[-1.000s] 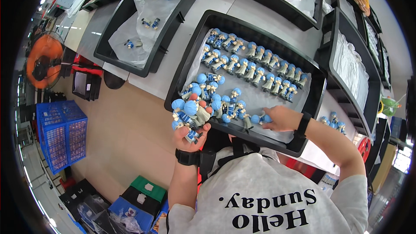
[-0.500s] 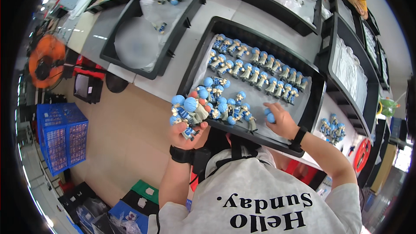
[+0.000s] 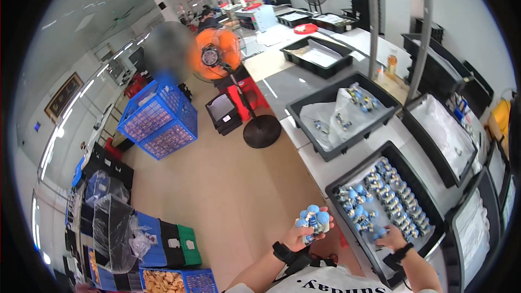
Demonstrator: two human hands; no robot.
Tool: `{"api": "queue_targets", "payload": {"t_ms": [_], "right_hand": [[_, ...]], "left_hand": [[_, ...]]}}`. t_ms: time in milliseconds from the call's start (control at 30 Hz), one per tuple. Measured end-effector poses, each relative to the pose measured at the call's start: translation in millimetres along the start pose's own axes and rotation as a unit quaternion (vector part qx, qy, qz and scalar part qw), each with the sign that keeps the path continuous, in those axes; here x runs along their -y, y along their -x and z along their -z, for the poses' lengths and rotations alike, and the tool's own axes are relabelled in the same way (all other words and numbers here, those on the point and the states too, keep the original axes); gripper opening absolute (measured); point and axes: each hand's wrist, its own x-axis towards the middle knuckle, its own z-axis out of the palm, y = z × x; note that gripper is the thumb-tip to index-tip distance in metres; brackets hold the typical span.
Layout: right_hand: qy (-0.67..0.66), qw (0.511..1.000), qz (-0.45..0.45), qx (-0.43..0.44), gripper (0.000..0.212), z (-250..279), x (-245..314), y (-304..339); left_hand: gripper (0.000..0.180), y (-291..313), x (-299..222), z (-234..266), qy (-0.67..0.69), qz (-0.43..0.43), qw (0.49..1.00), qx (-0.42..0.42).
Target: The person assembles small blue and white figurines at a workstation. They pick up individual figures, apply a substance from a small white bottle to the head, and attach a separate blue hairpiece. The person handles the figures one at a time, placing the completed units into a black tray.
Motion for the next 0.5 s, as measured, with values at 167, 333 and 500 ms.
{"api": "queue_targets", "payload": {"t_ms": [167, 333, 500], "right_hand": [[-0.378, 0.925, 0.009, 0.041, 0.041, 55.3, 97.0, 32.0], [-0.545, 0.811, 0.133, 0.166, 0.054, -35.5, 314.2, -0.2], [-0.451, 0.844, 0.2, 0.21, 0.059, -163.1, 469.7, -61.6]], "left_hand": [[0.074, 20.1, -44.3, 38.2, 0.033, -0.049, 0.998, 0.001], [0.076, 35.0, -127.6, 87.8, -0.011, -0.115, 0.993, -0.007], [0.074, 76.0, -235.6, 135.3, -0.111, -0.18, 0.974, -0.083]]}}
